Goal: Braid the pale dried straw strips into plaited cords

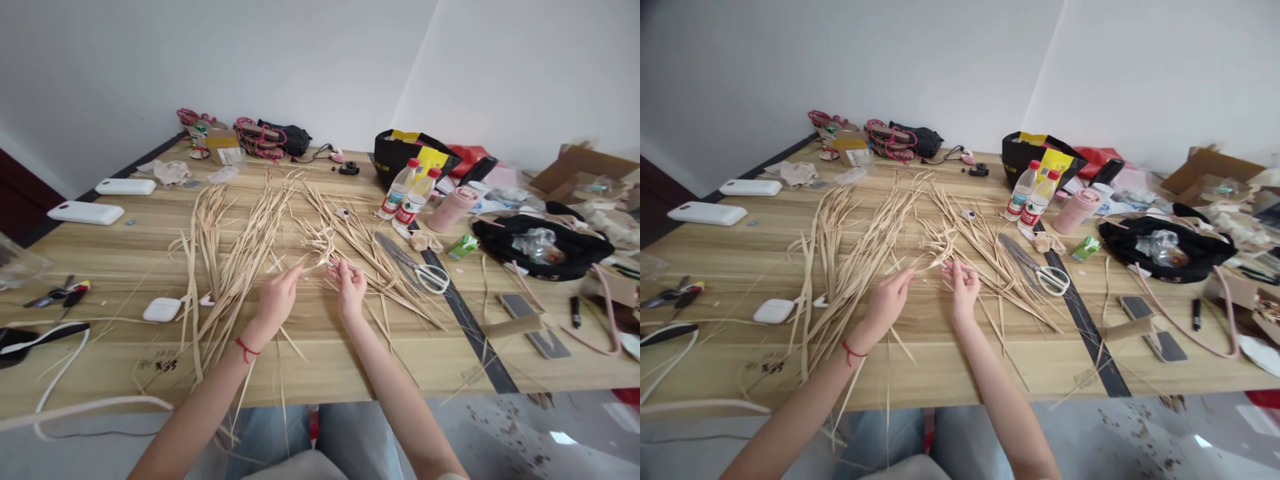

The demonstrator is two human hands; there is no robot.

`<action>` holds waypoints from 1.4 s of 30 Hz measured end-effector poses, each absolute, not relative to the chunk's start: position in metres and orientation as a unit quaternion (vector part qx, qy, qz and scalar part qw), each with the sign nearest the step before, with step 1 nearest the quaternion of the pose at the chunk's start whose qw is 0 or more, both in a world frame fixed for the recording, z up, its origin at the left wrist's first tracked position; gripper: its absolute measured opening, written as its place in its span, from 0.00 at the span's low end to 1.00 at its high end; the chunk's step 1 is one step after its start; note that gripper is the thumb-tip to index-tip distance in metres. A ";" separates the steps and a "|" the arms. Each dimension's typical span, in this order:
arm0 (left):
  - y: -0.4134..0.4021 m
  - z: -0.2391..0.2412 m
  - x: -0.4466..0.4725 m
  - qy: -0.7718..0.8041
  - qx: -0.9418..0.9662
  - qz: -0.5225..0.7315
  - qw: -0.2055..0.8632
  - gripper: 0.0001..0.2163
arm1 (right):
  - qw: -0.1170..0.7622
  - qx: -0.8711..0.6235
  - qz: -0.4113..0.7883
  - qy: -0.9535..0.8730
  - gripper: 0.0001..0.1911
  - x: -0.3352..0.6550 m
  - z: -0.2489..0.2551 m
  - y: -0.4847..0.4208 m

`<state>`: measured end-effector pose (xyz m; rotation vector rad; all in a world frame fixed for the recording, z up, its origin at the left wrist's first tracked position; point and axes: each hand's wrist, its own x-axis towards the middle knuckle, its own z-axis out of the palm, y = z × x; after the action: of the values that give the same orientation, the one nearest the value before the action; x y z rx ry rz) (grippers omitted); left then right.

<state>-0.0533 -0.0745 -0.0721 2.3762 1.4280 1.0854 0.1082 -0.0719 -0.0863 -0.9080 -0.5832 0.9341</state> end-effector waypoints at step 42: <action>-0.050 -0.071 -0.058 0.438 0.442 0.442 0.646 0.18 | 0.707 -0.453 0.394 -0.373 0.13 0.107 -0.077 -0.081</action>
<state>-0.0584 -0.0496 -0.0712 1.0046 0.9960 1.0066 0.1068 -0.0806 -0.0774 -1.0059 -0.8278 0.8760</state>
